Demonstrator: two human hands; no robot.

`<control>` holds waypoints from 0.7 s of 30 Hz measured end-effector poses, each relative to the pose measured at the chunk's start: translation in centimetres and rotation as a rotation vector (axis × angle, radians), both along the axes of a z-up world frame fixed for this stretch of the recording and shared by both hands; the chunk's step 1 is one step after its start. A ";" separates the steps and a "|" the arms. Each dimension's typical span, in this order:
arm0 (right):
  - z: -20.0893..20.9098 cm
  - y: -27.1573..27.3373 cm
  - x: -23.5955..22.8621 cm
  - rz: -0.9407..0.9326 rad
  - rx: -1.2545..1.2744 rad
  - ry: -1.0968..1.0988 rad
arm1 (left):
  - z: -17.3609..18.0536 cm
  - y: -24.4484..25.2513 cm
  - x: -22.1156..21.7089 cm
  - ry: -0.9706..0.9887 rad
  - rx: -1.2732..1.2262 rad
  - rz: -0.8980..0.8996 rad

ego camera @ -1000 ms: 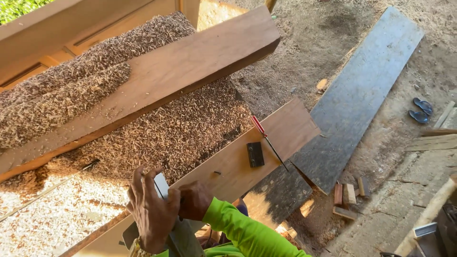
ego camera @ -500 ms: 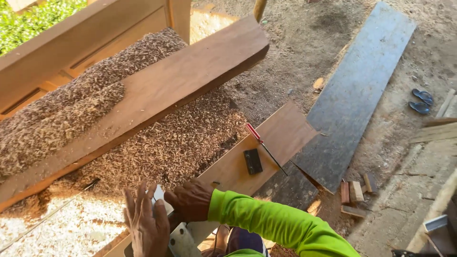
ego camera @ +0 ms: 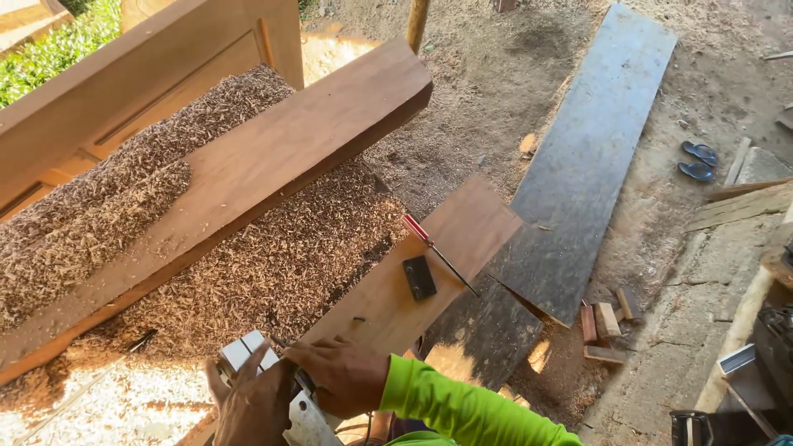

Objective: Servicing and adjusting an electric power planer on an outdoor workbench.

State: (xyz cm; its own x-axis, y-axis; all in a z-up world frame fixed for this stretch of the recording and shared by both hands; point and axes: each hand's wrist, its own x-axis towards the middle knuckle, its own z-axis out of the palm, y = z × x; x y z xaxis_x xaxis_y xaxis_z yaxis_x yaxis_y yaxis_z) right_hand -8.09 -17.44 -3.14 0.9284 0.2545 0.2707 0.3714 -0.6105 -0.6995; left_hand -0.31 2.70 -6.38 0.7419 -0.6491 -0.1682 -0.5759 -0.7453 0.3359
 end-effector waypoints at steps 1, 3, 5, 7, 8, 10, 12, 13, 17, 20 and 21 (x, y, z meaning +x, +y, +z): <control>-0.4 -0.1 0.0 -0.004 0.000 -0.002 | 1.0 -0.1 0.0 -0.002 0.000 -0.004; -1.2 -1.0 0.2 0.045 0.331 0.396 | 2.9 -0.9 0.3 0.138 0.095 0.070; -5.4 0.0 0.0 -0.034 0.522 0.445 | 0.4 0.5 0.4 0.151 0.097 0.069; -7.2 0.5 0.3 -0.108 0.712 0.477 | -0.8 0.9 1.1 0.155 0.097 0.070; -6.9 0.7 0.2 -0.110 0.890 0.640 | -0.8 0.8 1.4 0.161 0.151 0.065; -6.2 0.8 0.0 -0.118 1.069 0.797 | 0.2 -0.1 1.6 0.166 0.202 0.051; -5.3 1.1 -0.5 -0.222 1.247 0.943 | 2.3 -1.4 1.6 0.252 0.389 0.117; -5.9 1.3 -1.0 -0.229 1.250 0.940 | 2.4 -1.5 1.5 0.252 0.389 0.110; -7.7 1.8 -1.6 -0.096 1.553 1.083 | -0.5 -0.1 2.2 0.222 0.382 0.068; -7.7 2.3 -1.9 -0.073 1.640 1.107 | -2.5 1.8 2.0 0.184 0.255 0.002; -7.6 2.3 -1.8 -0.072 1.652 1.124 | -2.8 2.1 1.9 0.171 0.184 -0.013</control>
